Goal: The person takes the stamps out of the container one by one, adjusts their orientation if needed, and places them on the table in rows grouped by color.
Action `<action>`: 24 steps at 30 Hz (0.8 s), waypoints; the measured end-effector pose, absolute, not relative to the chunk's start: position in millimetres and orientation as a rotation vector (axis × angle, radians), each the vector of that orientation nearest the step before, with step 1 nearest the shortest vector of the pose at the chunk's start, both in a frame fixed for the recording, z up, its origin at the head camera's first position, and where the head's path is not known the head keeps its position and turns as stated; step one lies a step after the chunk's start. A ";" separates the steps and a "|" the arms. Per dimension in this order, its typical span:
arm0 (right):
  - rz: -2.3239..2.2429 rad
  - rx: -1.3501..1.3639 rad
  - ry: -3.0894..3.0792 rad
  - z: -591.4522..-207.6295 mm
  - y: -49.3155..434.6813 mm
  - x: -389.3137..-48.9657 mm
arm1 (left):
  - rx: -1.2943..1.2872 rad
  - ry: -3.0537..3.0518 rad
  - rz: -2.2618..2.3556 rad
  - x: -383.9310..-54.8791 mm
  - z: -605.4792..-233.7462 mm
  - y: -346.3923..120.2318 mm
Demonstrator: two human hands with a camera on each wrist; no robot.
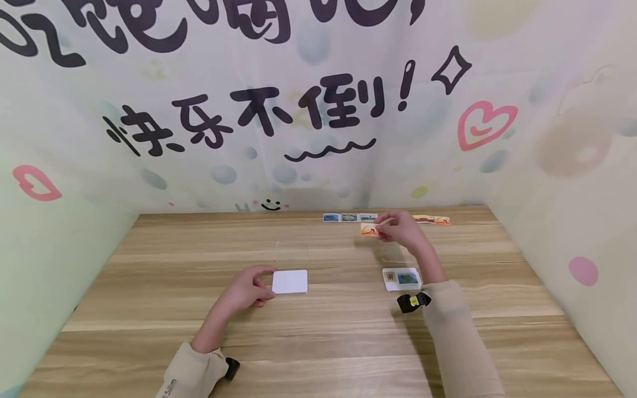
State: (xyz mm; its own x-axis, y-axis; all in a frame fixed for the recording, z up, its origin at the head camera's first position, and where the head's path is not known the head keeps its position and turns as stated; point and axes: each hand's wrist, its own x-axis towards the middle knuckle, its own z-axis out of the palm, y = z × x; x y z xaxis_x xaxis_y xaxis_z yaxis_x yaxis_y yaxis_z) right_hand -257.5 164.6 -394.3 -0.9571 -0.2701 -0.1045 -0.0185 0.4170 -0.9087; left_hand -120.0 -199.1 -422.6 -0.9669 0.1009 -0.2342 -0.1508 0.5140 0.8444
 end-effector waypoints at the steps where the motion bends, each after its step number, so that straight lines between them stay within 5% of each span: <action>1: -1.553 -0.251 2.445 -394.8 165.3 -258.3 | -0.042 2.504 1.433 -120.2 -422.3 -198.9; 24: -1.413 -0.203 2.543 -392.1 176.2 -263.8 | -0.038 2.504 1.427 -119.5 -421.8 -198.7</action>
State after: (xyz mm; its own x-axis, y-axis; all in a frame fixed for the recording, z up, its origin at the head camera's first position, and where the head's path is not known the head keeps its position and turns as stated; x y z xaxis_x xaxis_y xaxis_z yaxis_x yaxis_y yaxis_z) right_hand -263.8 176.2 -392.1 -0.9652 -0.2279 -0.1284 -0.0113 0.5269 -0.8498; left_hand -119.5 -198.7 -421.8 -0.9662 0.1043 -0.2357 -0.1496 0.5175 0.8425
